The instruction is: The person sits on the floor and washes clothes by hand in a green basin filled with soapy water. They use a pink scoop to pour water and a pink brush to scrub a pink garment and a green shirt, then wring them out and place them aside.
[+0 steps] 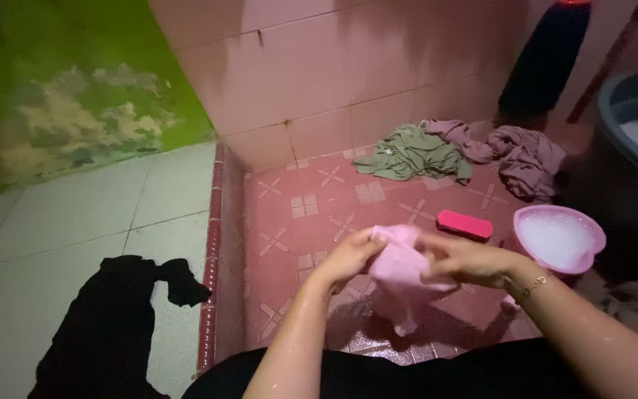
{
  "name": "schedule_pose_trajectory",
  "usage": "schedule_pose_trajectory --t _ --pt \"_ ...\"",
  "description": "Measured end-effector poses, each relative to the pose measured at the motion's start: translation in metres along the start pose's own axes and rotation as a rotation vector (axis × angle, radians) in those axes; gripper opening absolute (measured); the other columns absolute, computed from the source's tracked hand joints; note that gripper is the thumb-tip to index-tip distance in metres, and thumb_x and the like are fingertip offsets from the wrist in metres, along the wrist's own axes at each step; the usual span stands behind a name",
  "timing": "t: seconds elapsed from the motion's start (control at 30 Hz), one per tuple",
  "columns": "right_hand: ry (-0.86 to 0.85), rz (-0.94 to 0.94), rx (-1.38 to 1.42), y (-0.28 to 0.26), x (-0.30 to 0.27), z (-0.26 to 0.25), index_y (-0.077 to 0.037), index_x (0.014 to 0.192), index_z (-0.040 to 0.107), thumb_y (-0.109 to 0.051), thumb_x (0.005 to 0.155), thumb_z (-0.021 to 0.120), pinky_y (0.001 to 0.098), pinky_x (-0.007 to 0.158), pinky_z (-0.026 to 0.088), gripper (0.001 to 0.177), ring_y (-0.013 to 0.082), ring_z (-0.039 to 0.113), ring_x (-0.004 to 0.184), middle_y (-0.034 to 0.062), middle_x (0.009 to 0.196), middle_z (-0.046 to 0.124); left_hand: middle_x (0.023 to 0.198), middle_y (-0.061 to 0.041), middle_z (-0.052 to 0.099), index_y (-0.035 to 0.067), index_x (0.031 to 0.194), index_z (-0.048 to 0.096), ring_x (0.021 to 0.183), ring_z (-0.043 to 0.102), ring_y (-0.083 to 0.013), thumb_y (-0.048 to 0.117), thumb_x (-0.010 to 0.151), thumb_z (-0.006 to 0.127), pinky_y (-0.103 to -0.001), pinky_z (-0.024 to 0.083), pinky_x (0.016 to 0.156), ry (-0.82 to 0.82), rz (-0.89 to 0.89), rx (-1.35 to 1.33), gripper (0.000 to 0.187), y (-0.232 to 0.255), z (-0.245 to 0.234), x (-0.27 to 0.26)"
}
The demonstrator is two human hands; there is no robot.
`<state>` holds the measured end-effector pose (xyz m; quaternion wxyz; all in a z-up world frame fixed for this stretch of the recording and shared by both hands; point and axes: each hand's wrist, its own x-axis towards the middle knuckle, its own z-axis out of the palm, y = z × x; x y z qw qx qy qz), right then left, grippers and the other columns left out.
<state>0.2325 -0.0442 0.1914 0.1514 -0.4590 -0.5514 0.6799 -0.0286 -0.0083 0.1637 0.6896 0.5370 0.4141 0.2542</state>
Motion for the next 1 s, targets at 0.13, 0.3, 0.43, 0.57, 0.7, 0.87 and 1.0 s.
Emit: schedule_pose_trajectory --t 0.13,0.3,0.43,0.57,0.7,0.87,1.0 --pt "-0.011 0.132 -0.125 0.006 -0.002 -0.017 -0.001 0.111 0.073 -0.023 0.087 0.074 0.0281 0.072 0.054 0.032 0.0166 0.064 0.082 0.0061 0.09 0.07 0.108 -0.009 0.075 0.006 0.134 0.063 0.09 0.069 -0.0193 0.032 0.095 0.066 -0.037 0.057 0.076 0.047 -0.181 0.399 0.047 0.013 -0.015 -0.015" --pt "0.189 0.157 -0.109 0.008 0.011 -0.048 -0.008 0.096 0.067 -0.027 0.092 0.071 0.0276 0.058 0.045 0.02 0.012 0.053 0.069 0.0 0.079 0.059 0.128 -0.009 0.064 0.024 0.156 0.033 0.116 0.049 -0.0158 0.03 0.09 0.081 -0.043 0.029 0.094 -0.026 -0.311 0.604 0.082 0.032 -0.051 -0.007" --pt "0.391 0.076 -0.276 -0.008 0.033 -0.072 -0.008 0.093 0.067 -0.025 0.092 0.071 0.029 0.055 0.046 0.018 0.0135 0.055 0.065 0.0031 0.076 0.063 0.126 -0.008 0.07 0.02 0.143 0.055 0.116 0.065 -0.0227 0.023 0.085 0.075 -0.04 0.048 0.105 0.023 -0.042 0.504 0.062 0.035 -0.058 0.028" --pt "0.637 -0.175 -0.17 -0.06 0.034 -0.101 -0.004 0.088 0.065 -0.022 0.091 0.07 0.034 0.05 0.049 0.018 0.0168 0.055 0.055 0.0061 0.068 0.058 0.121 -0.009 0.074 0.015 0.127 0.069 0.112 0.068 -0.0223 0.013 0.083 0.071 -0.039 0.054 0.1 0.212 0.434 0.439 0.044 0.065 -0.052 0.073" --pt "0.603 -0.262 -0.181 -0.081 0.007 -0.108 -0.001 0.093 0.063 -0.023 0.094 0.071 0.0388 0.057 0.056 0.023 0.0184 0.056 0.064 0.0099 0.077 0.058 0.109 -0.006 0.077 0.014 0.112 0.076 0.101 0.072 -0.0168 0.011 0.084 0.065 -0.033 0.057 0.092 0.306 0.546 0.543 0.03 0.077 -0.059 0.088" --pt "0.043 0.312 -0.654 -0.028 0.011 -0.099 -0.025 0.147 0.051 -0.04 0.091 0.067 0.043 0.114 0.041 0.06 0.0194 0.057 0.132 0.0026 0.146 0.059 0.103 -0.015 0.081 0.011 0.104 0.075 0.092 0.075 -0.0273 0.041 0.095 0.063 -0.042 0.059 0.084 -0.036 -0.31 1.244 0.034 0.02 -0.063 0.08" --pt "0.299 0.391 -0.913 0.053 0.066 -0.117 -0.015 0.146 0.052 -0.038 0.088 0.066 0.0431 0.114 0.046 0.064 0.0317 0.058 0.134 0.0145 0.146 0.06 0.156 -0.019 0.027 0.017 0.15 0.041 0.136 0.045 -0.0348 0.038 0.091 0.069 -0.046 0.042 0.111 -0.134 -0.539 1.272 0.069 -0.058 -0.033 0.067"
